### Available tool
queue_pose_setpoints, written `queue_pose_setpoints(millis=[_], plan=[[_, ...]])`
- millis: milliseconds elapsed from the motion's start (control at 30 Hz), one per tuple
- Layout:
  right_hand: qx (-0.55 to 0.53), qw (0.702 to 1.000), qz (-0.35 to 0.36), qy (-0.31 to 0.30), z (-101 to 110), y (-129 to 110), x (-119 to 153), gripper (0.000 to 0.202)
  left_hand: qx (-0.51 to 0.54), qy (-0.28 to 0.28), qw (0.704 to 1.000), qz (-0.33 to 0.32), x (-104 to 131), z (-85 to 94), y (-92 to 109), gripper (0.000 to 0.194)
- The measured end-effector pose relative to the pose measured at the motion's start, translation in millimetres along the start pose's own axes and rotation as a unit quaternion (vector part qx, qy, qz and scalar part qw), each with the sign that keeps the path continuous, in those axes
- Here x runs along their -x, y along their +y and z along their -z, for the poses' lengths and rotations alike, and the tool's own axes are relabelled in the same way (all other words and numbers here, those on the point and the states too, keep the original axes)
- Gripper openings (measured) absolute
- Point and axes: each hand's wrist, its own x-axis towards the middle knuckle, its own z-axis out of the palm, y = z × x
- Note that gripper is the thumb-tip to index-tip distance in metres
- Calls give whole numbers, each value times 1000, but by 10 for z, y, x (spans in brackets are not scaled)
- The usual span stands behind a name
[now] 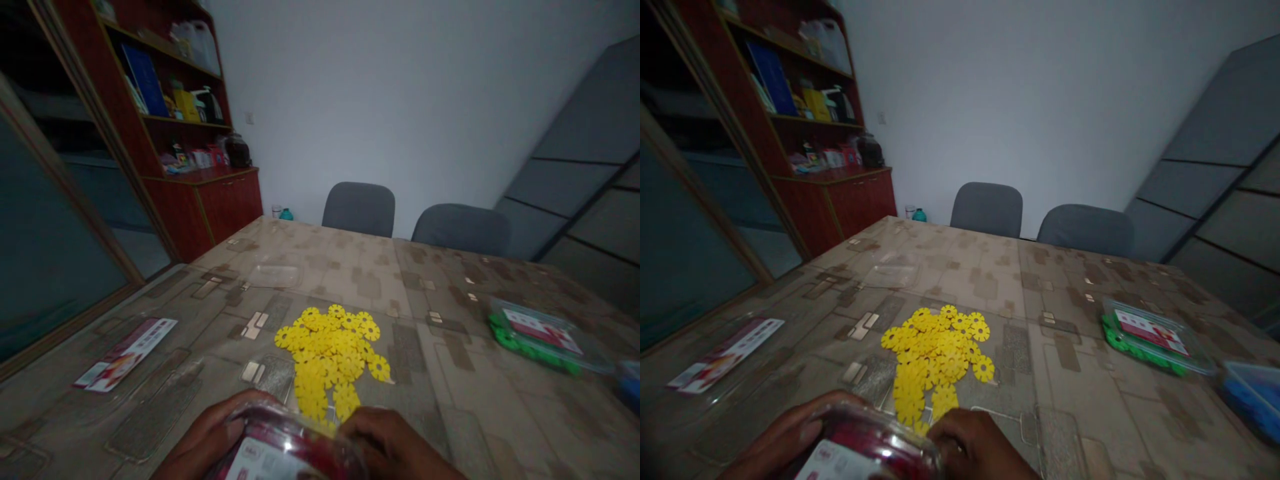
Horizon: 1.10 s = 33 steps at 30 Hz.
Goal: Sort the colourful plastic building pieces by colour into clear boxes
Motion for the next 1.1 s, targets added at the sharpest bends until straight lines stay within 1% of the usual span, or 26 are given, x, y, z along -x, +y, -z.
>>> queue_pose_setpoints(millis=[67,100,133,167,200,233,267,300,333,367,433,500,633,733,833,900,933,1000,1033,1100], plan=[[6,1000,7,17,11,-109,-134,27,-14,33,999,-10,-31,68,-25,54],[14,999,15,40,35,-146,-180,29,-12,44,999,-15,-39,101,-38,54],[34,996,24,80,69,-157,-210,30,-6,51,998,-19,-40,135,-51,54],[68,988,30,136,107,-133,-224,30,1,55,998,-19,-34,168,-64,54],[111,974,28,194,145,-75,-226,31,7,59,998,-17,-22,201,-76,54],[159,956,18,245,177,11,-221,35,8,62,998,-15,-5,232,-84,55],[203,939,4,276,197,112,-215,47,4,61,998,-14,15,259,-88,56],[238,930,-11,280,203,215,-216,62,-2,57,998,-15,35,281,-87,57],[265,925,-20,272,193,304,-229,74,-7,50,999,-15,54,297,-81,58],[285,924,-26,255,167,368,-260,80,-8,44,999,-15,71,307,-72,58],[312,921,-25,230,80,394,-380,83,0,41,999,-14,96,313,-54,56],[317,924,-23,214,-34,296,-573,83,11,47,999,-16,112,313,-47,53],[288,941,-17,178,-282,-63,-1065,86,26,65,997,-17,132,372,-77,55],[265,952,9,152,-458,-309,-1406,87,27,97,994,-27,161,507,-84,54],[235,963,42,126,-541,-465,-1616,81,14,114,993,-19,214,688,-61,55],[234,963,56,120,-491,-505,-1649,73,12,156,988,-7,257,791,-53,56],[254,957,64,124,-429,-508,-1638,68,18,189,982,-7,276,829,-58,56],[319,934,78,139,-249,-496,-1594,60,44,248,968,-14,299,872,-84,53],[352,921,85,146,-144,-491,-1579,55,58,263,963,-17,301,880,-104,52],[392,903,94,152,55,-500,-1599,48,66,275,959,-19,287,887,-145,51]])
